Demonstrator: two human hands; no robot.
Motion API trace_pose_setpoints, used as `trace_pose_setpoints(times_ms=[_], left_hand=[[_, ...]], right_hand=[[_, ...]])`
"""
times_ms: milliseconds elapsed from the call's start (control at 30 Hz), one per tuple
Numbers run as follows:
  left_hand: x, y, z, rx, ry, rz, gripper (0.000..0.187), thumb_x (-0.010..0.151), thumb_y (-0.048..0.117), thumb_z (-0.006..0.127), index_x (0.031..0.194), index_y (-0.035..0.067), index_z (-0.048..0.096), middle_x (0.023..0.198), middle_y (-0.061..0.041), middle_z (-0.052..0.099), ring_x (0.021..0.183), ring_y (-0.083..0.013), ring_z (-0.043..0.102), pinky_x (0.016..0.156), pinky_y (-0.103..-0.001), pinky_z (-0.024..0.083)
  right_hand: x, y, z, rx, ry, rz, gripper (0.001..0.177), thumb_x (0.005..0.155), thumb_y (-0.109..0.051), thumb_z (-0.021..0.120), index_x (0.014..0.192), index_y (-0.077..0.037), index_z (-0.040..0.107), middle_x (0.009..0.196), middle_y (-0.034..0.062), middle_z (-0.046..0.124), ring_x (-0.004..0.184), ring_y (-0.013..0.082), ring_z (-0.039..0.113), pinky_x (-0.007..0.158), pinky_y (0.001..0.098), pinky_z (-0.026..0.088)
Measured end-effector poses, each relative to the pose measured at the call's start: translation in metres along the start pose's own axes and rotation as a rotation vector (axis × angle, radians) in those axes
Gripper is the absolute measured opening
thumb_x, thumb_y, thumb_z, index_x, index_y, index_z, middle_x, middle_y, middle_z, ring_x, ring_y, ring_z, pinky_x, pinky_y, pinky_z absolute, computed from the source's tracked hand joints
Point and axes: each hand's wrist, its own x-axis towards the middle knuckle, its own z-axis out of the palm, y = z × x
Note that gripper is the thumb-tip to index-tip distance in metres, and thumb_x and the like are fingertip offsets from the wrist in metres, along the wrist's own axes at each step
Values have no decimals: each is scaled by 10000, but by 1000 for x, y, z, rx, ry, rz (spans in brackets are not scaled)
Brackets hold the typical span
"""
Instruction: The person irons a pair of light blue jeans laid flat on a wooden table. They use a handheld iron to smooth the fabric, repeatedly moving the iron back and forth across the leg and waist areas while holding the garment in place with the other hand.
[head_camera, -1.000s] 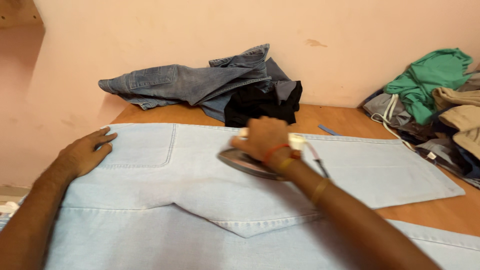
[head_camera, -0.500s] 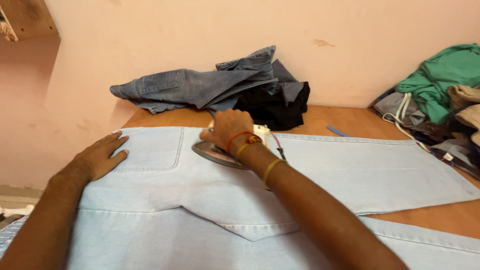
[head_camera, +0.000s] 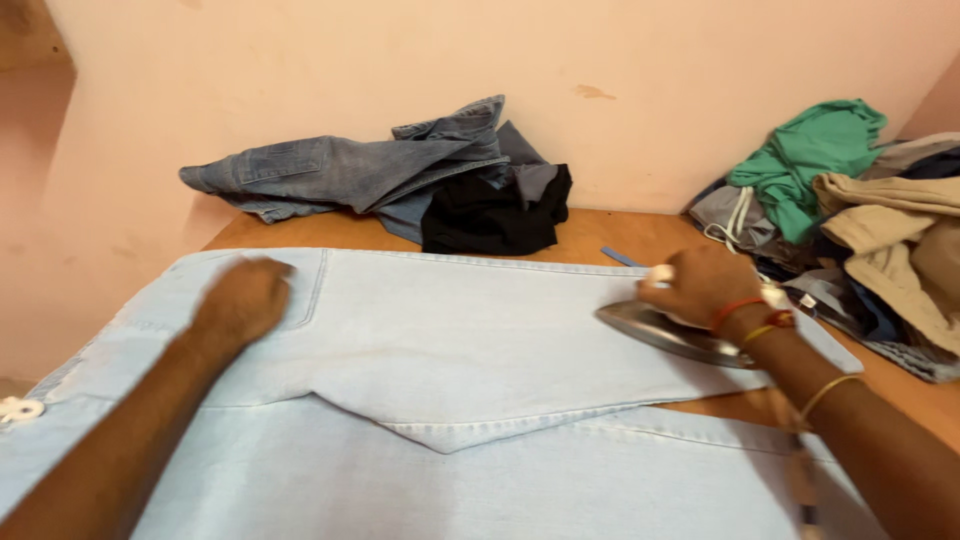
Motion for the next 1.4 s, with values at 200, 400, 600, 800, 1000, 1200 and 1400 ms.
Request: trace_pose_setpoints(times_ms=[200, 400, 600, 800, 1000, 1200, 1400], left_hand=[[-2, 16, 24, -107, -30, 179, 597, 986, 495, 446, 1484, 170, 493, 1625, -101, 353, 1496, -281, 319, 1217, -399, 255], [0, 18, 29, -43, 7, 220, 604, 997, 503, 441, 1496, 166, 492, 1634, -99, 359, 1511, -274, 320, 1235, -397, 257], [-1, 23, 21, -50, -30, 194, 606, 987, 486, 435, 1516, 191, 457, 1642, -86, 327, 1505, -255, 305, 1234, -406, 234], [-3, 22, 23, -68, -15, 198, 603, 986, 486, 447, 1506, 181, 468, 1641, -86, 333, 1508, -258, 301, 1227, -415, 245], [0, 18, 28, -121, 47, 232, 575, 1004, 411, 457, 1512, 140, 467, 1614, -124, 380, 1490, -291, 345, 1218, -436, 266], [-3, 24, 22, -155, 40, 166, 636, 973, 380, 477, 1528, 77, 409, 1592, -134, 392, 1476, -279, 353, 1214, -434, 254], [-3, 27, 17, -63, -14, 164, 601, 999, 410, 447, 1506, 89, 431, 1616, -134, 349, 1496, -270, 312, 1229, -422, 232]], right_hand=[[0, 54, 10, -94, -47, 218, 540, 819, -646, 600, 958, -188, 851, 877, 201, 784, 801, 372, 765, 747, 463, 606], [5, 56, 17, -144, -23, 202, 558, 826, -640, 617, 931, -145, 852, 871, 206, 779, 798, 369, 761, 736, 455, 603], [-4, 8, 10, -35, 8, -12, 573, 755, -689, 618, 876, -165, 816, 805, 155, 765, 747, 334, 752, 698, 465, 590], [0, -108, 8, 74, 197, -414, 721, 807, -766, 578, 702, -81, 776, 665, 177, 695, 692, 347, 684, 606, 495, 519], [25, -250, 1, 99, 156, -498, 819, 809, -852, 542, 730, -68, 763, 733, 175, 716, 707, 325, 698, 588, 445, 526], [75, -327, -4, 149, 138, -406, 770, 803, -831, 580, 834, -91, 790, 835, 145, 749, 773, 296, 731, 648, 412, 550], [111, -362, 4, 163, 128, -257, 658, 826, -739, 626, 918, -111, 802, 912, 121, 769, 849, 284, 759, 684, 412, 586]])
